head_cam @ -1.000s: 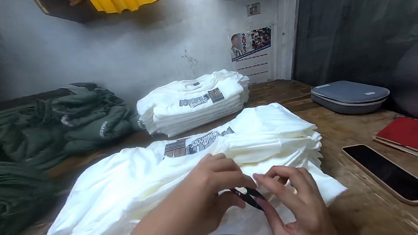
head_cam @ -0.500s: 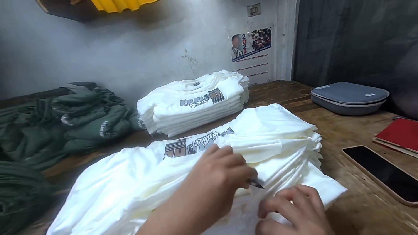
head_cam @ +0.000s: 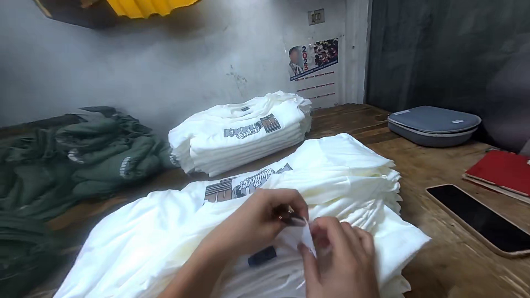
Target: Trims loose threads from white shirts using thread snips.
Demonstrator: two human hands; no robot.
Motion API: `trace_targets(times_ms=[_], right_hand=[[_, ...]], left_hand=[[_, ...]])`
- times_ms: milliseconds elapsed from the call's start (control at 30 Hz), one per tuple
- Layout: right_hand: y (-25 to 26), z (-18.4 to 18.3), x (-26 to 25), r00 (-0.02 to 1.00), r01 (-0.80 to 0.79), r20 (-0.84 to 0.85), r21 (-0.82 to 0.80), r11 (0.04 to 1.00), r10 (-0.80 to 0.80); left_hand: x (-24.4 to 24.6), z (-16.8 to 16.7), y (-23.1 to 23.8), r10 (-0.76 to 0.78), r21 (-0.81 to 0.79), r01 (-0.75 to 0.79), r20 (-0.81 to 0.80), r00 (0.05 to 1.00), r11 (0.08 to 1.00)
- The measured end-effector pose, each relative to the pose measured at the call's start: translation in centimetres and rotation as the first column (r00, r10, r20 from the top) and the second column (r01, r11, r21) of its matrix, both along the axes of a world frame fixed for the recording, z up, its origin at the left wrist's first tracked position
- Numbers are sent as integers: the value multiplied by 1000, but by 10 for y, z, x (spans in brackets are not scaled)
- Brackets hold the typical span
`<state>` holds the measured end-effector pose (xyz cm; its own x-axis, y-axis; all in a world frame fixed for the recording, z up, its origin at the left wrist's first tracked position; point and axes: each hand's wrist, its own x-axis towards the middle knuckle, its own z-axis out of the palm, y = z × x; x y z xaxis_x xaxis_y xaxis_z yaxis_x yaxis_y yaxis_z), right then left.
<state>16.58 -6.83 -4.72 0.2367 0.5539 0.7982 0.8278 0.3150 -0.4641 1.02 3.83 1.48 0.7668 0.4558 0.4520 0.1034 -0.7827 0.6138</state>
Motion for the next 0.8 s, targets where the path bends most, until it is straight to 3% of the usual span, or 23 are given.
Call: trace_targets(times_ms=[67,167,267,367,467,633,800], right_hand=[[-6,-9,13,993,-107,-34,78,991,110],[-13,-22,32,998,30,53,152,988,-39],[-24,-24,39,985,-137,-79,149,979,150],[-31,-25,39,954,-257,-113,162,953,277],[-30,-27,34,947,-290,-88,191,938,310],[-28,-25,42,913,-407,28,145,902,408],[-14,-7,55,957,-287,72,132,949,280]], left_hand=[[6,-1,-6,129,-59,-128,12,992,990],[10,-5,-10,206,-101,-198,69,976,975],[0,-7,-12,188,179,-205,108,976,962],[-7,-5,-23,184,453,-217,116,976,865],[-1,-11,-34,198,601,-232,124,972,765],[-8,-15,-34,194,565,-243,147,970,789],[-10,-28,-41,338,330,-356,113,934,875]])
